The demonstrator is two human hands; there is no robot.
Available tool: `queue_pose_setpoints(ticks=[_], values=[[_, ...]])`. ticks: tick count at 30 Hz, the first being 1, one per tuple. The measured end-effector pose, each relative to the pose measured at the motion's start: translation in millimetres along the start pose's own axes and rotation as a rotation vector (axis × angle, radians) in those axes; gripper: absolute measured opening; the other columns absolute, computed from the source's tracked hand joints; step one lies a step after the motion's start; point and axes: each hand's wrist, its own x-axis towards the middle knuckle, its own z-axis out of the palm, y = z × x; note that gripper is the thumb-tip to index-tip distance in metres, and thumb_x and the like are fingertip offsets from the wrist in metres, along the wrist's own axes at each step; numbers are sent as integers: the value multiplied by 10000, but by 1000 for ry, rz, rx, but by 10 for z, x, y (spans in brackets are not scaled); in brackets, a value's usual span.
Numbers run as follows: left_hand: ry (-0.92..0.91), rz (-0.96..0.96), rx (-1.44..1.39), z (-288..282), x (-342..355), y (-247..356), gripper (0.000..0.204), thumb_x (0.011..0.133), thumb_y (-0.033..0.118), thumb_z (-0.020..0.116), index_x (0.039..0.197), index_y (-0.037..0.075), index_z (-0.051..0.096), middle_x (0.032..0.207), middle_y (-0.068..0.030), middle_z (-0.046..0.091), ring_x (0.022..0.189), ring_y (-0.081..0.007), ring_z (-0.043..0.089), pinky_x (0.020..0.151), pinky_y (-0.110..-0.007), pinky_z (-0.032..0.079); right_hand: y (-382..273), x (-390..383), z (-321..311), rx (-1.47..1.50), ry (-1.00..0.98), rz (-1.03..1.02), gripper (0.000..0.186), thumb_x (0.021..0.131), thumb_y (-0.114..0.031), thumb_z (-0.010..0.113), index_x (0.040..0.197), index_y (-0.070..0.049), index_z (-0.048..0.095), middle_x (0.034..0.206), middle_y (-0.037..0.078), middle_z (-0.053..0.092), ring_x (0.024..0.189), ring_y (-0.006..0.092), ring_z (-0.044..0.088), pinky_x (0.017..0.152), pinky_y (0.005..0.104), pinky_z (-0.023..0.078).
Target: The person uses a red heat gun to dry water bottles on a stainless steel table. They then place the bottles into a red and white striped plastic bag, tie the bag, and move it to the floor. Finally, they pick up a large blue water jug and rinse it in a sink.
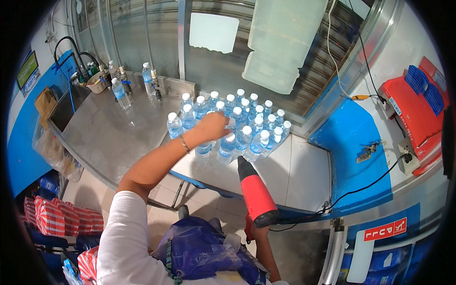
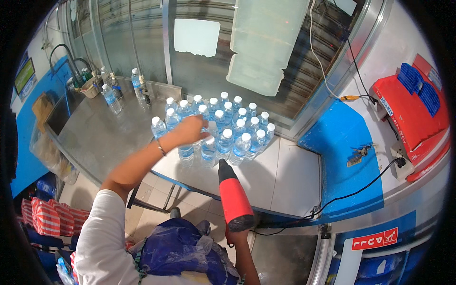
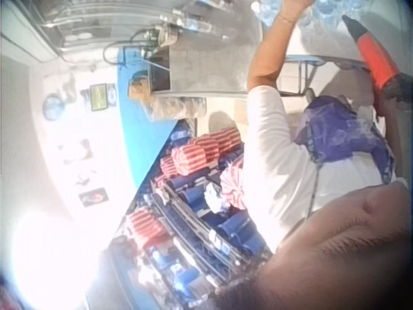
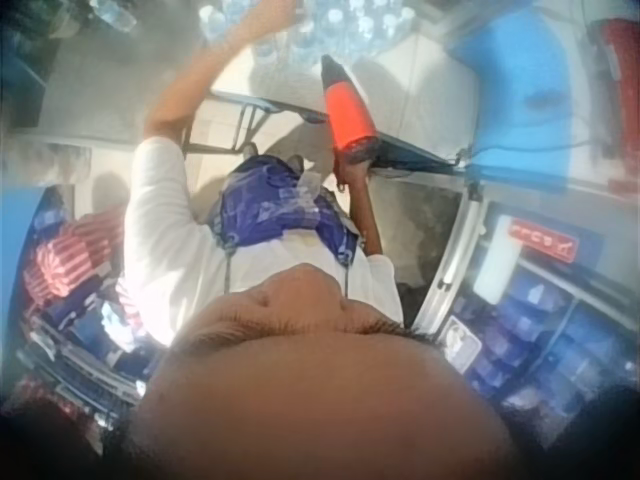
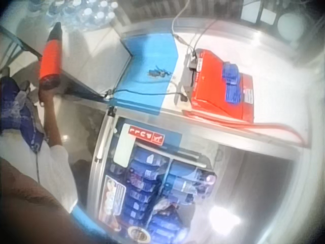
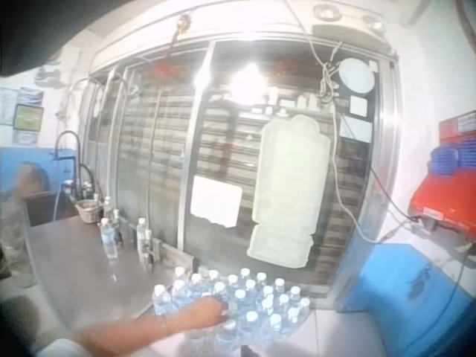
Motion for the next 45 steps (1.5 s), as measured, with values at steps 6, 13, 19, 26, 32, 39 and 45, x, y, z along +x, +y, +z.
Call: queue_pose_setpoints(ticks=[6,13,19,26,32,39,45], values=[[-401,231,-125,-243,-177,-660,447,623,71,778,1057,142,697,1047,-137,611,1052,-330,585,898,-401,480,-189,111,-33,553,-205,322,264,842,-198,681,1052,-42,654,1045,88,685,996,261,646,868,387,489],[-353,304,-209,-167,-292,-702,453,628,9,760,1060,132,700,1019,-111,600,1032,-332,588,881,-384,483,-72,233,402,714,-201,424,341,817,-126,683,1126,-10,598,1109,126,655,976,229,640,842,372,503],[-297,319,-212,-181,-256,-654,287,674,80,761,957,79,710,934,-139,664,937,-340,635,836,-401,504,-108,208,335,740,-183,322,314,837,-78,600,1136,11,566,1071,124,656,878,219,651,782,358,523],[-207,-160,53,-69,-204,-174,394,788,341,721,929,-18,643,898,-243,630,884,-354,637,812,-427,509,-245,132,212,541,-266,272,205,829,-194,673,998,-78,666,990,80,682,926,263,648,828,392,494],[96,303,145,5,-162,-63,378,756,246,753,1018,9,619,920,-171,602,937,-317,612,802,-409,515,-195,-4,168,-67,-171,-45,272,848,-165,634,1093,-46,641,999,97,671,952,261,645,830,398,500],[-90,271,-23,189,30,18,306,787,254,725,950,12,631,881,-154,637,849,-337,649,743,-419,525,-232,-131,75,-16,-110,-10,217,853,-236,624,980,-64,663,896,73,676,832,250,654,731,391,504],[-90,37,15,237,52,203,406,785,405,719,810,5,657,828,-179,673,789,-332,679,696,-406,541,-73,-168,253,-208,-103,-248,229,869,-284,598,897,-67,664,783,51,648,710,211,629,649,339,493]])
